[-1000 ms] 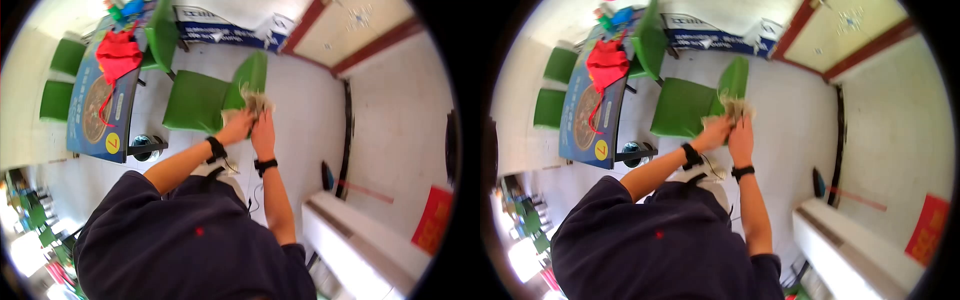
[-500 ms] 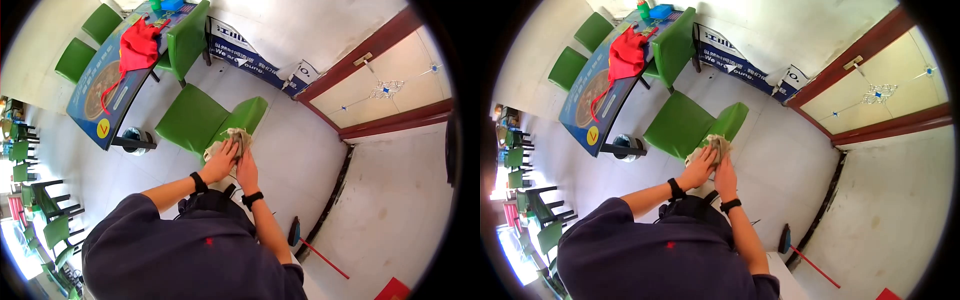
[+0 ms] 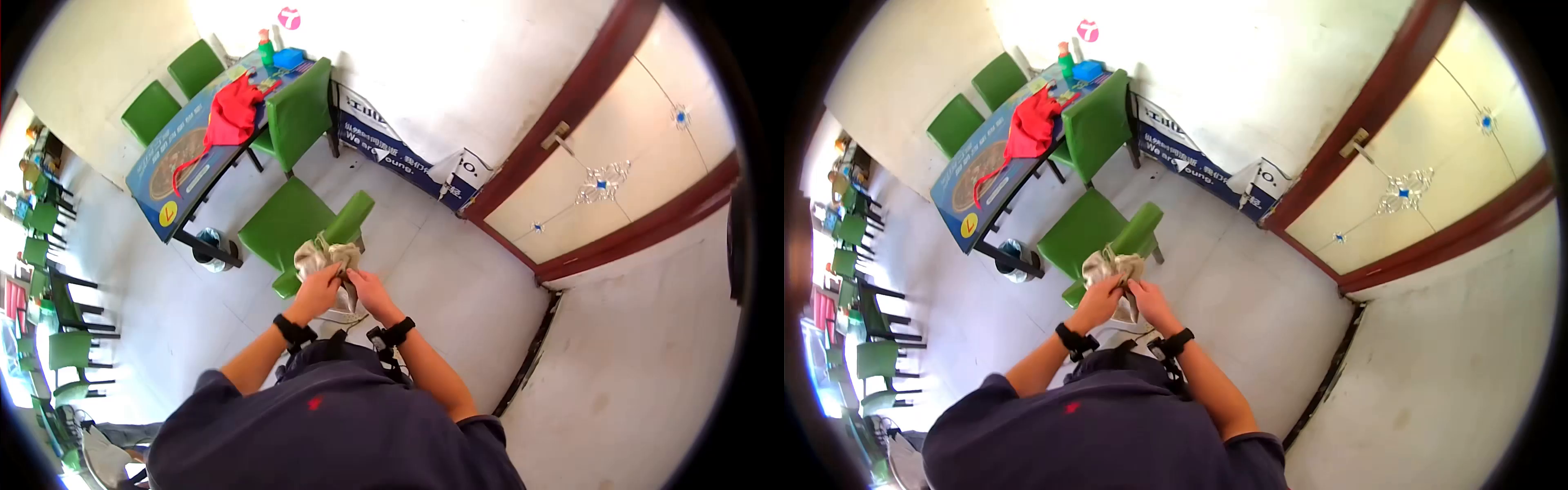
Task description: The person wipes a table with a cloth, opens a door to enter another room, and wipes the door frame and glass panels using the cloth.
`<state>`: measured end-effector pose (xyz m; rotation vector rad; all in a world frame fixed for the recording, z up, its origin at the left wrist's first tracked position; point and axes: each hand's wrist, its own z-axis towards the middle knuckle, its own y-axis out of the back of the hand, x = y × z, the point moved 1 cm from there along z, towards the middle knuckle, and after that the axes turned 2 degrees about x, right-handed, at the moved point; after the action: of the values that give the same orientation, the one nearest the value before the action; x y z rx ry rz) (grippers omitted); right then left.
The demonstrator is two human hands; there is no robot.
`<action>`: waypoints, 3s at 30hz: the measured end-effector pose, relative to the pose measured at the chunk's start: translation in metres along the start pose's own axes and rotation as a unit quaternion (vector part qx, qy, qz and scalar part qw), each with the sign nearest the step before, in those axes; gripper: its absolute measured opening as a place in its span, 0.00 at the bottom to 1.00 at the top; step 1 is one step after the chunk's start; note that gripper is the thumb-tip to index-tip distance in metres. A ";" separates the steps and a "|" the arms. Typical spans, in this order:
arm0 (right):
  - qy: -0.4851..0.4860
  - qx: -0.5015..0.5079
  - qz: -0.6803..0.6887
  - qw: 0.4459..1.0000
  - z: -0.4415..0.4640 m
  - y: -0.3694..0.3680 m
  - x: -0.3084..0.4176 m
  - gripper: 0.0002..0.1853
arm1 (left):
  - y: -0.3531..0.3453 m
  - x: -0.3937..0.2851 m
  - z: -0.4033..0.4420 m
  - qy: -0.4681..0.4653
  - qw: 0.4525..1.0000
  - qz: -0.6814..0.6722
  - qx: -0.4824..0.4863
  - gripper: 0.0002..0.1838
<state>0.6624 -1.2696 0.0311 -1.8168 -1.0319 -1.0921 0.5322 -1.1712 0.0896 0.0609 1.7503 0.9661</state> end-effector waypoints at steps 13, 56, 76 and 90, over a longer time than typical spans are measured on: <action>0.006 -0.025 0.343 0.939 -0.095 0.110 -0.010 0.23 | -0.119 -0.152 -0.013 0.013 0.991 -0.132 -0.024 0.22; 0.199 -0.053 0.012 0.978 -0.145 0.627 0.151 0.18 | -0.411 -0.394 0.277 -0.003 0.957 -0.288 0.014 0.19; 0.283 -0.222 -0.233 0.904 0.003 0.671 0.230 0.17 | -0.346 -0.309 0.315 0.113 0.943 -0.249 -0.189 0.14; 0.202 -0.248 -0.638 0.700 0.098 0.770 0.257 0.19 | -0.380 -0.281 0.446 0.113 0.936 -0.295 -0.153 0.14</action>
<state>1.4664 -1.4117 0.0811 -0.8358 -1.8640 -2.6458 1.1656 -1.3038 0.0311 -0.7619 1.6497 0.7975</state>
